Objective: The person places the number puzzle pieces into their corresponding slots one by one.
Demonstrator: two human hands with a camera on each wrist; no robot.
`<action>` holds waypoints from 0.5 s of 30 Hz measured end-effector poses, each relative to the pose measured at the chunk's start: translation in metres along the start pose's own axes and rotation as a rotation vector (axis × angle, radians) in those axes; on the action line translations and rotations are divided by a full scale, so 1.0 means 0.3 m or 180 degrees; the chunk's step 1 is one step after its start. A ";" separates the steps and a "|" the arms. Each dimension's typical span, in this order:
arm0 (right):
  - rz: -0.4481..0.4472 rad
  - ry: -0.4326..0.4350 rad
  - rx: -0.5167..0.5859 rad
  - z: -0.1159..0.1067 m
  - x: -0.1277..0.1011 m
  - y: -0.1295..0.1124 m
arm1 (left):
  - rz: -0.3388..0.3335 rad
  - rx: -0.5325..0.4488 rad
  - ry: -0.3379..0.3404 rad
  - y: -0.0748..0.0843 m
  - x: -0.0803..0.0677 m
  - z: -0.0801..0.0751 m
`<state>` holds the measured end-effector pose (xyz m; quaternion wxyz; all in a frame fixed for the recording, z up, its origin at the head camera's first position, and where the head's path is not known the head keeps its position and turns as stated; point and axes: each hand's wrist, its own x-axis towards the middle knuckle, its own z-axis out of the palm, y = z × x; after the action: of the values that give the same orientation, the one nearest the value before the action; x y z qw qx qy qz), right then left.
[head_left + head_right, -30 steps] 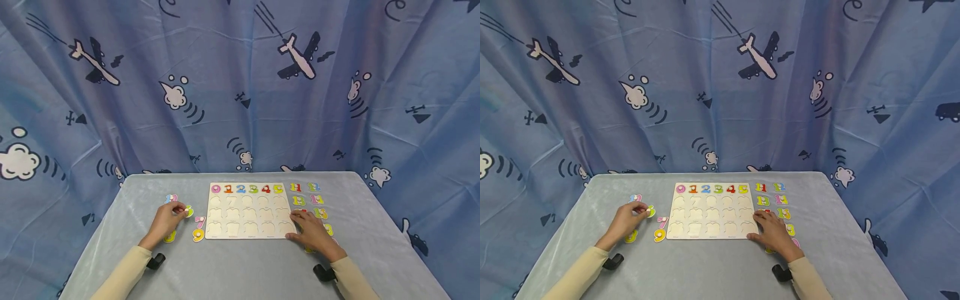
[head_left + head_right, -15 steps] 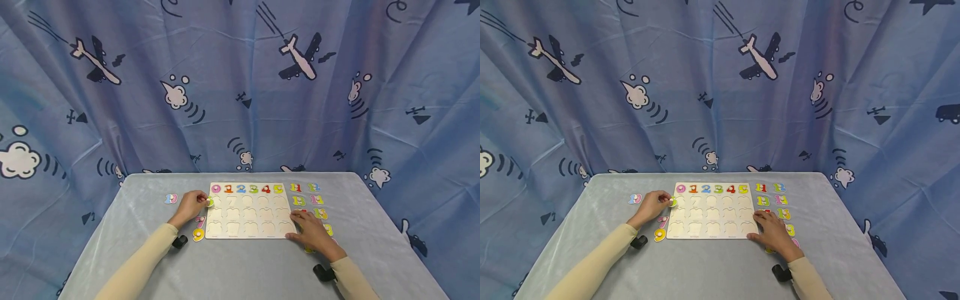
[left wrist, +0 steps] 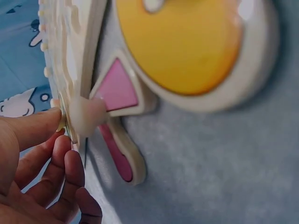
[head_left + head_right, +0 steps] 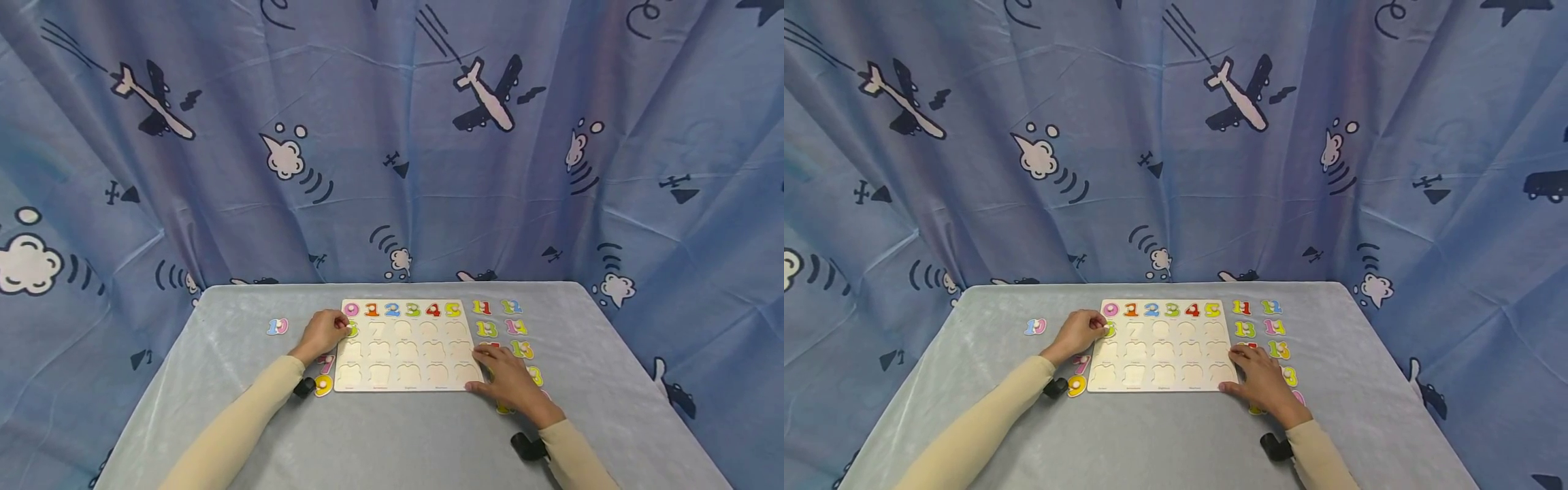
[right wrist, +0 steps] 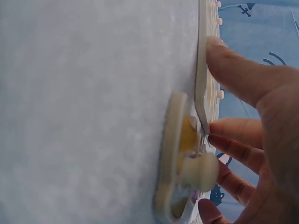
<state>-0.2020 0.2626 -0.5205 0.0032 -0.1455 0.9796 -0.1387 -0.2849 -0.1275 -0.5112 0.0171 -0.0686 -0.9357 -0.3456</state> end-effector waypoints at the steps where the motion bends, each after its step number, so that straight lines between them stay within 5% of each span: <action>1: -0.0003 0.0002 0.0002 0.000 0.000 -0.001 | -0.0012 0.0028 -0.0003 -0.001 0.002 0.002; 15: 0.0009 -0.0005 -0.0001 0.000 0.001 -0.003 | 0.0008 0.0142 -0.0078 -0.010 0.010 0.021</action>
<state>-0.2020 0.2618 -0.5201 0.0041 -0.1442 0.9798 -0.1384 -0.2882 -0.1254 -0.5178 0.0076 -0.0736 -0.9432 -0.3238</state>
